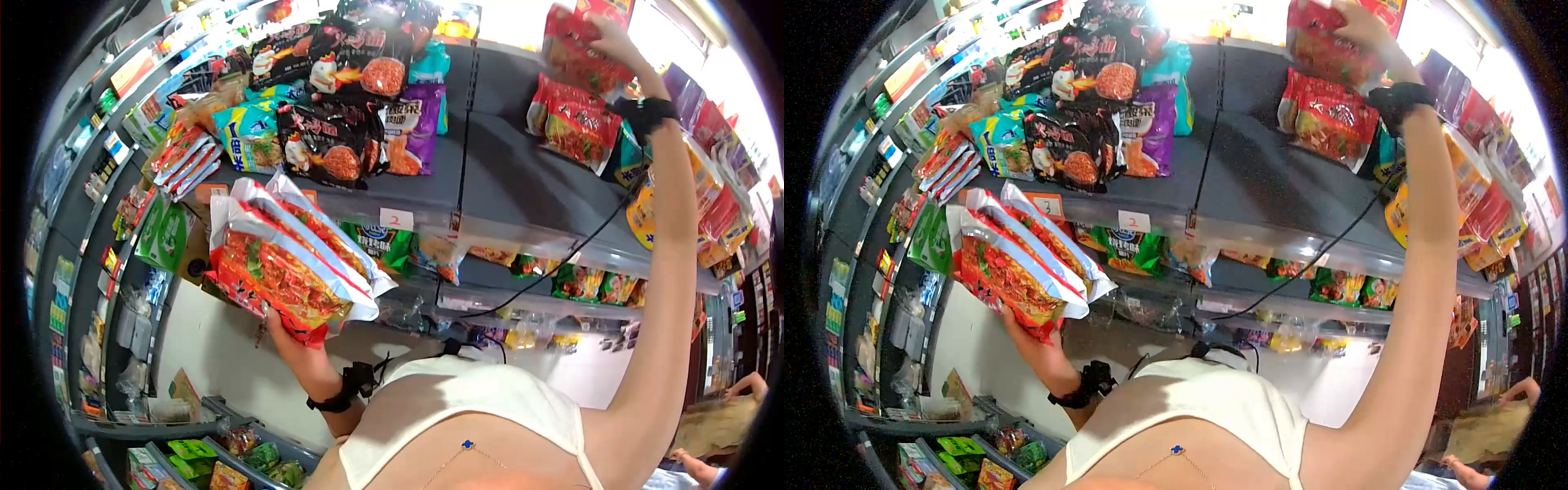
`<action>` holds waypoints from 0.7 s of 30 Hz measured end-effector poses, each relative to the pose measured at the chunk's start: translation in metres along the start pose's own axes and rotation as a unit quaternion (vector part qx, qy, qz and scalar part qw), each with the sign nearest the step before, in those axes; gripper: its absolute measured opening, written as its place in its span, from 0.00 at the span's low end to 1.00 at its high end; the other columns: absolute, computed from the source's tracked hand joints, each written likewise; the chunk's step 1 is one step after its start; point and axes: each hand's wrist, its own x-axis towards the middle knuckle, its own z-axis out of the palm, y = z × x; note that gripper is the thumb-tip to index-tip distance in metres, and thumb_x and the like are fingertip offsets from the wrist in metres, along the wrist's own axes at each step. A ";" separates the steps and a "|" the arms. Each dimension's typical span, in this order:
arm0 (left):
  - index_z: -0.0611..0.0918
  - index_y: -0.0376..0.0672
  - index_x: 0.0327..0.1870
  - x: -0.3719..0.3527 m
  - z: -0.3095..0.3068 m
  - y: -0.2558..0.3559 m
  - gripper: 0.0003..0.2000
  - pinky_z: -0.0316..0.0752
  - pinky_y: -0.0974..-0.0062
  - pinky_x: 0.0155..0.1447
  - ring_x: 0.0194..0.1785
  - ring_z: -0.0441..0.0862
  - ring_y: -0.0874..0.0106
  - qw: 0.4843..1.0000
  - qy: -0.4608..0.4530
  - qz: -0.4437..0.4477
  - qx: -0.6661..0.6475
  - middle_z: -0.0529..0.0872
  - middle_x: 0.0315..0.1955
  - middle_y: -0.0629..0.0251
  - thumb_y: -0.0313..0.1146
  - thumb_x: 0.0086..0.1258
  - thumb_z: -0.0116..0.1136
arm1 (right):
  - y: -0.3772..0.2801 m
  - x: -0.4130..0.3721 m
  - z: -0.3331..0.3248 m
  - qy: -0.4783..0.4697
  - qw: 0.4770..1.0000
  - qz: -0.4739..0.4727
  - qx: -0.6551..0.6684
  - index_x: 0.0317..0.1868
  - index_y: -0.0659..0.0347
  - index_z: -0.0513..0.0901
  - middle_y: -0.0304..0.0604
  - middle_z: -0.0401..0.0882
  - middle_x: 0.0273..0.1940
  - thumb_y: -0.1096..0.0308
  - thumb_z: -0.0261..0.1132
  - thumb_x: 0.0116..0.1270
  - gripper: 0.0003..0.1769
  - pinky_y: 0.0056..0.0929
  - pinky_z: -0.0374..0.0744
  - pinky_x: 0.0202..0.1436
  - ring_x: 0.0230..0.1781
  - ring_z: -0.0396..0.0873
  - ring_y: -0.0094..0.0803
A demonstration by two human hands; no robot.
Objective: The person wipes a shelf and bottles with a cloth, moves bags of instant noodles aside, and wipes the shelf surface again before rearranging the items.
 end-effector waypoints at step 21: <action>0.60 0.41 0.69 -0.004 -0.004 0.009 0.28 0.68 0.65 0.64 0.64 0.70 0.67 0.992 -0.071 -0.095 -0.039 0.68 0.63 0.60 0.41 0.72 0.51 | -0.054 -0.095 0.070 -0.189 0.975 0.085 0.080 0.69 0.56 0.61 0.54 0.65 0.59 0.55 0.77 0.47 0.50 0.38 0.68 0.65 0.62 0.66 0.49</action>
